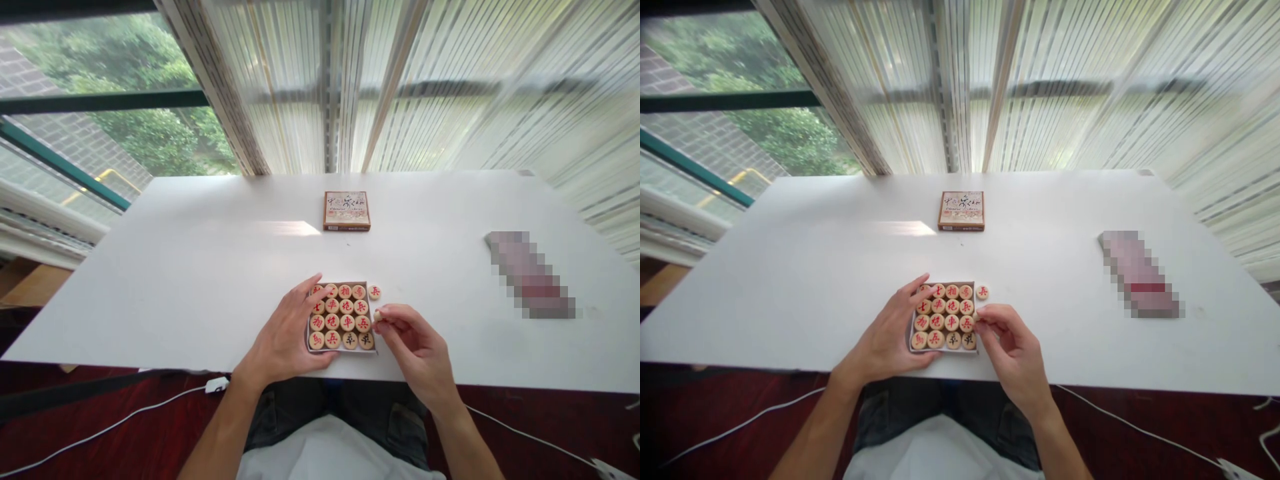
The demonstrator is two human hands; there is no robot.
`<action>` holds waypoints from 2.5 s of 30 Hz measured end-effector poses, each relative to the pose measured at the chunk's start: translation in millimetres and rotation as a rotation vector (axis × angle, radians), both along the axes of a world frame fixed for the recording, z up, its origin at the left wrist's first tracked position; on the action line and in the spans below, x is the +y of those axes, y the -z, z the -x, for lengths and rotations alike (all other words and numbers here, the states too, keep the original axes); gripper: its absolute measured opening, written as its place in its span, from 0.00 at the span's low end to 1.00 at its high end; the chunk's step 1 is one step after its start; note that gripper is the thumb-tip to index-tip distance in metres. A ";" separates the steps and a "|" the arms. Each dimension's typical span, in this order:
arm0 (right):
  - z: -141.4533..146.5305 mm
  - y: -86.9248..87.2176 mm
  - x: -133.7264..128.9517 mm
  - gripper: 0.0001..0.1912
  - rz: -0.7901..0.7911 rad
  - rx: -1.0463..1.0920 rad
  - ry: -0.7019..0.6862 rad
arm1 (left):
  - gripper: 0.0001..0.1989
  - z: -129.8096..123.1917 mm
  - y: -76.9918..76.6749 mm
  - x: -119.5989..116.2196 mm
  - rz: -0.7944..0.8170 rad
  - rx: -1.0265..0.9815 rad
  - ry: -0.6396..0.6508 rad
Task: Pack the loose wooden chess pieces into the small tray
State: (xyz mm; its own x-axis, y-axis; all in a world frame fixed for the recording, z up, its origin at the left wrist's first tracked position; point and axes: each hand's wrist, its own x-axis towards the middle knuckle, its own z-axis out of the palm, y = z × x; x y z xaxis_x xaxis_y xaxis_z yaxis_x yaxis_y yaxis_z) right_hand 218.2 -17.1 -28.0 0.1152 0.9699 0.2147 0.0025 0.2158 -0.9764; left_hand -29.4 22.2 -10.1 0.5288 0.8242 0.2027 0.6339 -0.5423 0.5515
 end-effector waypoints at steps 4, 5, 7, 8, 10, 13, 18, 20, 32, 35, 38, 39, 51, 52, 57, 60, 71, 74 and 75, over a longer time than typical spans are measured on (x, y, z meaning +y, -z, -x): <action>0.6 -0.8 0.7 0.10 -0.026 -0.014 0.005 | 0.52 0.5 -0.7 0.5 -0.002 -0.003 0.002; 0.6 -1.1 0.7 0.10 -0.024 -0.018 0.000 | 0.52 0.7 -0.6 0.6 0.000 -0.005 0.002; 0.7 -1.7 0.3 0.10 -0.019 -0.025 -0.018 | 0.52 1.2 0.1 0.8 0.002 -0.011 0.002; 0.8 -2.1 -0.2 0.10 -0.018 -0.023 -0.029 | 0.52 1.5 0.5 0.9 0.003 -0.014 0.002; 1.2 -3.1 -2.0 0.10 -0.015 -0.008 -0.051 | 0.52 1.9 1.6 1.1 0.004 -0.018 0.003; 2.3 -5.0 -5.4 0.09 -0.001 0.002 -0.059 | 0.52 2.2 2.9 1.1 0.006 -0.017 0.005; 6.4 -8.7 -9.0 0.08 0.004 0.024 -0.016 | 0.50 2.2 2.7 0.6 -0.003 -0.031 0.005; 8.2 -10.5 -9.9 0.08 0.011 0.065 0.002 | 0.49 2.2 2.1 0.4 -0.007 -0.036 0.006; 9.3 -17.7 -17.2 0.05 0.130 -0.039 0.026 | 0.45 3.3 4.7 0.3 -0.031 -0.078 0.020; 10.9 -17.2 -18.1 0.06 0.164 -0.077 0.017 | 0.45 3.7 5.0 0.5 -0.041 -0.088 0.027; 12.1 -17.7 -18.7 0.09 0.211 -0.204 0.009 | 0.45 4.0 5.2 0.8 -0.049 -0.094 0.037; 12.6 -18.5 -18.9 0.10 0.228 -0.269 0.004 | 0.45 4.2 5.3 0.9 -0.050 -0.097 0.038; 30.3 -19.9 -19.8 0.06 0.058 -0.709 0.041 | 0.45 3.6 3.3 0.4 -0.037 -0.115 0.024; 31.3 -19.3 -19.8 0.06 0.036 -0.726 0.042 | 0.45 3.5 3.0 0.4 -0.035 -0.118 0.022; 33.7 -15.8 -20.7 0.05 -0.059 -0.760 0.048 | 0.45 3.2 2.5 0.4 -0.029 -0.115 0.014; 34.8 -12.6 -21.4 0.04 -0.099 -0.756 0.059 | 0.45 3.4 3.0 0.4 -0.030 -0.102 0.014; 4.0 -15.7 -3.3 0.05 -0.059 -0.765 0.247 | 0.36 4.1 0.5 -1.6 -0.022 -0.110 0.010; -14.0 -9.6 19.4 0.15 -0.052 -0.860 0.137 | 0.36 3.6 1.1 -1.7 -0.018 -0.111 -0.004; -19.0 -7.3 26.8 0.19 -0.068 -0.890 0.087 | 0.36 3.5 1.3 -1.7 -0.019 -0.110 -0.008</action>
State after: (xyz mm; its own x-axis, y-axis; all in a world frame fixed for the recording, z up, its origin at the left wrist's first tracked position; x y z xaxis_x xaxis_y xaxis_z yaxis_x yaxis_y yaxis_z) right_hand 237.3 9.6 -20.7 -0.0492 0.9475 0.3161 0.7716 0.2370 -0.5903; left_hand -32.9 20.5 -11.4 0.4962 0.8237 0.2743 0.5743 -0.5484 0.6078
